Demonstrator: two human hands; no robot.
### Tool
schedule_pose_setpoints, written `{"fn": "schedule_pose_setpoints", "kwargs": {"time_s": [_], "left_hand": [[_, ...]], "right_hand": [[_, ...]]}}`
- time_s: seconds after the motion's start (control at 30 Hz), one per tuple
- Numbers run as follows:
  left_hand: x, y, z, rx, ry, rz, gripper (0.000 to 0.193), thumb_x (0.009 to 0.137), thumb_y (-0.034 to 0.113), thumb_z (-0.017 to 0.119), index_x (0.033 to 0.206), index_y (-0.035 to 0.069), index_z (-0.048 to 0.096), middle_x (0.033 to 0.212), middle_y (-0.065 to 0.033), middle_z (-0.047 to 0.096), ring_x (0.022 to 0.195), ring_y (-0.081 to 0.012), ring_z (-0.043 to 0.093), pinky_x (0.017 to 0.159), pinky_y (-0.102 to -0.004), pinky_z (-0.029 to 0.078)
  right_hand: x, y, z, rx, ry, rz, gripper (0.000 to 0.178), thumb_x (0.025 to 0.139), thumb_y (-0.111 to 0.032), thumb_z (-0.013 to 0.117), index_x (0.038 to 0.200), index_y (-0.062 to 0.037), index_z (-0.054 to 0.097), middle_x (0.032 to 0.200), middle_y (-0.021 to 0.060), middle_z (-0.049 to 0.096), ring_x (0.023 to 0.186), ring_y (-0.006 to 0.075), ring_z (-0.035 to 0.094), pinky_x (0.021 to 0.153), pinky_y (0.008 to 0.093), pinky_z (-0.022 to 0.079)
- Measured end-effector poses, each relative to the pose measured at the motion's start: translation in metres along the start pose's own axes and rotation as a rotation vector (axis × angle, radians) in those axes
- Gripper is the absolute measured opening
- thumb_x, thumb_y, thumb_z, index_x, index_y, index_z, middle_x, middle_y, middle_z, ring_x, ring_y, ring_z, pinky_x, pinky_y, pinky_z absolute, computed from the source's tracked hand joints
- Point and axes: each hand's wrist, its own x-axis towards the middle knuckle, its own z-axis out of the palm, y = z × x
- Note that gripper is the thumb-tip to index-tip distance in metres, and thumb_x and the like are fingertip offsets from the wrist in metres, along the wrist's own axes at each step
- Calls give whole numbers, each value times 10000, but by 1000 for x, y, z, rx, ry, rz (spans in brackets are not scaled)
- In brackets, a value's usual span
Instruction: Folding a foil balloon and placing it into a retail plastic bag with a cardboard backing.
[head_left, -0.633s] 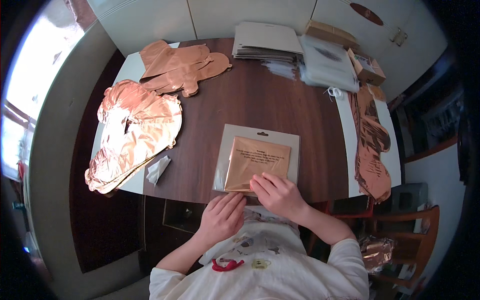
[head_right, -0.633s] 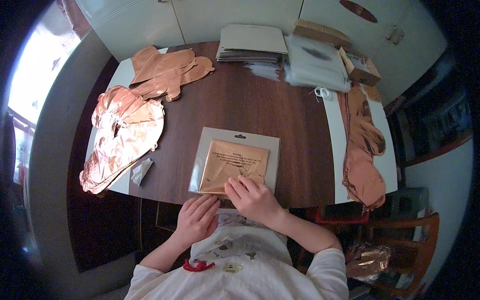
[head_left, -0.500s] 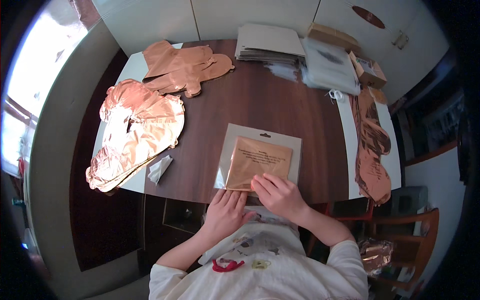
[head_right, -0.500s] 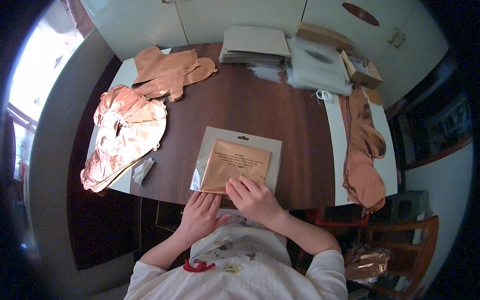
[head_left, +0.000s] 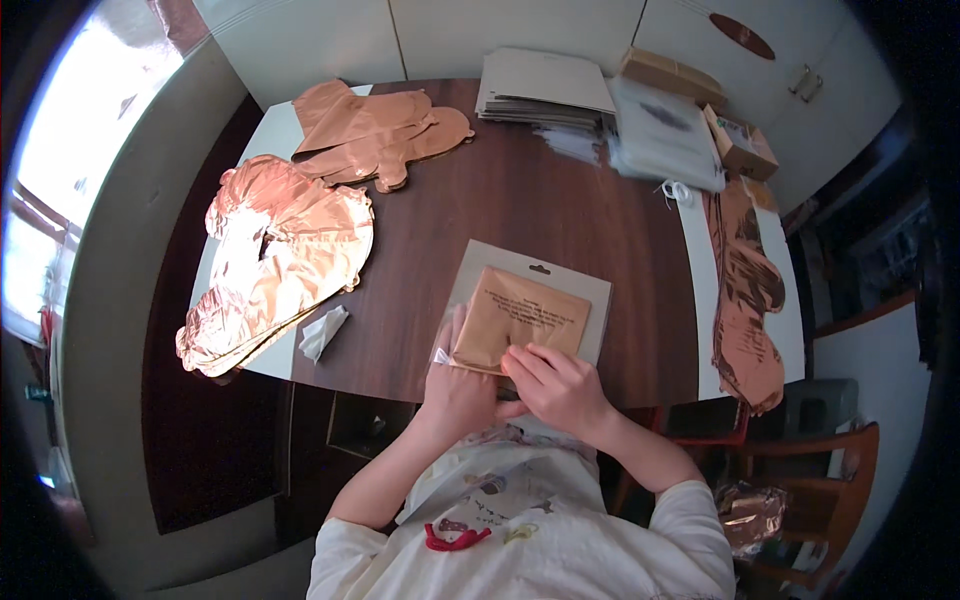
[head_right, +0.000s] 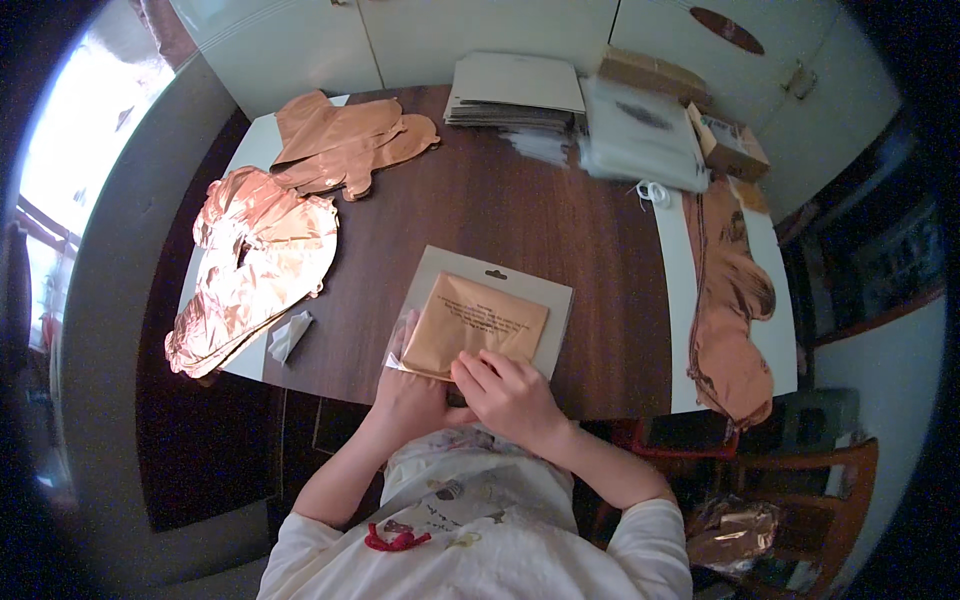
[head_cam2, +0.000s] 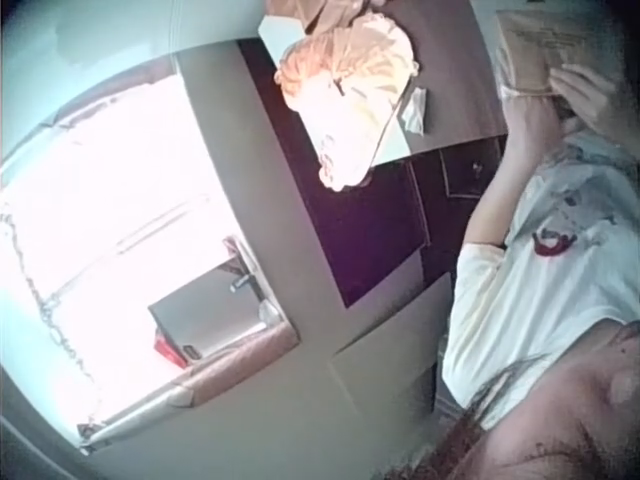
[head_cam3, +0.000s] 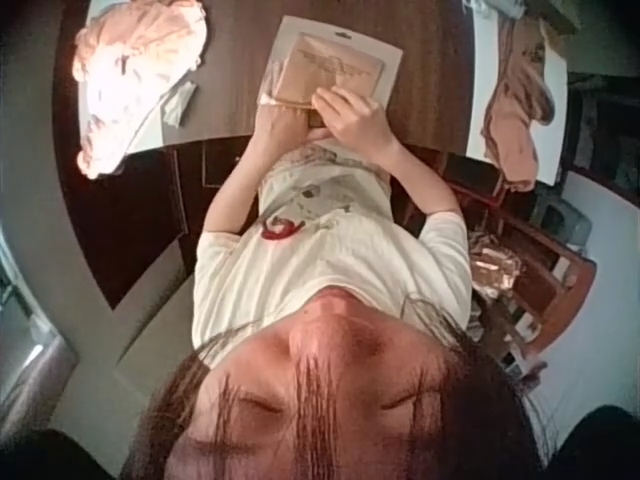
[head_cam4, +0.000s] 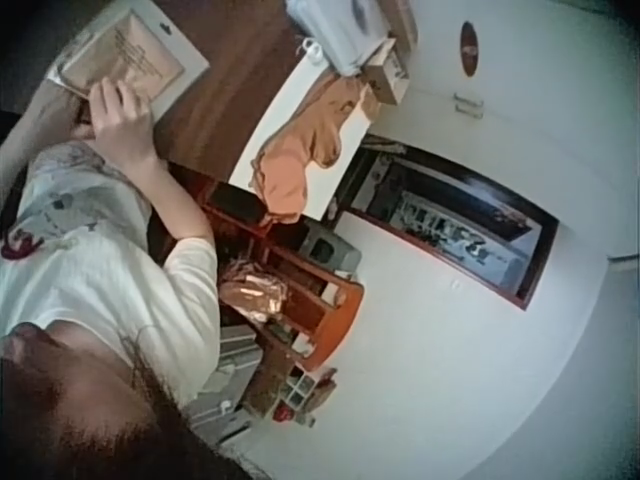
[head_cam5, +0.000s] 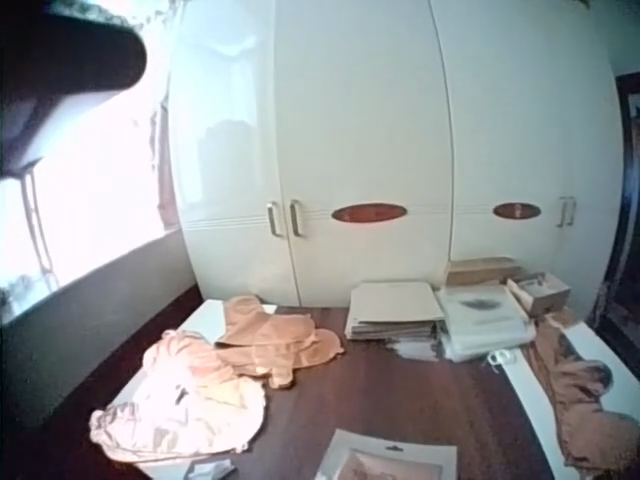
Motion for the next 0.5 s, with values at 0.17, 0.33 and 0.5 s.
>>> {"fn": "schedule_pose_setpoints", "kwargs": {"time_s": [0.17, 0.33, 0.5], "left_hand": [[0, -1, 5, 2, -40, -19, 822, 650, 640, 618, 1300, 146, 515, 1398, -148, 394, 1334, -439, 255, 1085, -511, 230], [-2, -3, 10, -60, -41, -11, 814, 639, 602, 640, 1294, 135, 518, 1392, -146, 402, 1337, -429, 260, 1076, -504, 244], [4, 0, 4, -23, 38, -21, 809, 647, 598, 639, 1291, 126, 509, 1394, -154, 391, 1330, -435, 261, 1048, -498, 267]], "right_hand": [[0, 1, 3, 21, 37, 25, 294, 735, -174, 588, 1003, -58, 628, 1019, 48, 636, 922, 189, 609, 696, 300, 536], [2, 2, 4, 35, 60, 25, 278, 731, -164, 589, 984, -62, 642, 995, 43, 649, 897, 179, 617, 682, 301, 538], [2, 2, 4, 43, 62, 33, 283, 724, -162, 593, 981, -58, 644, 985, 40, 651, 893, 177, 618, 680, 296, 538]]}}
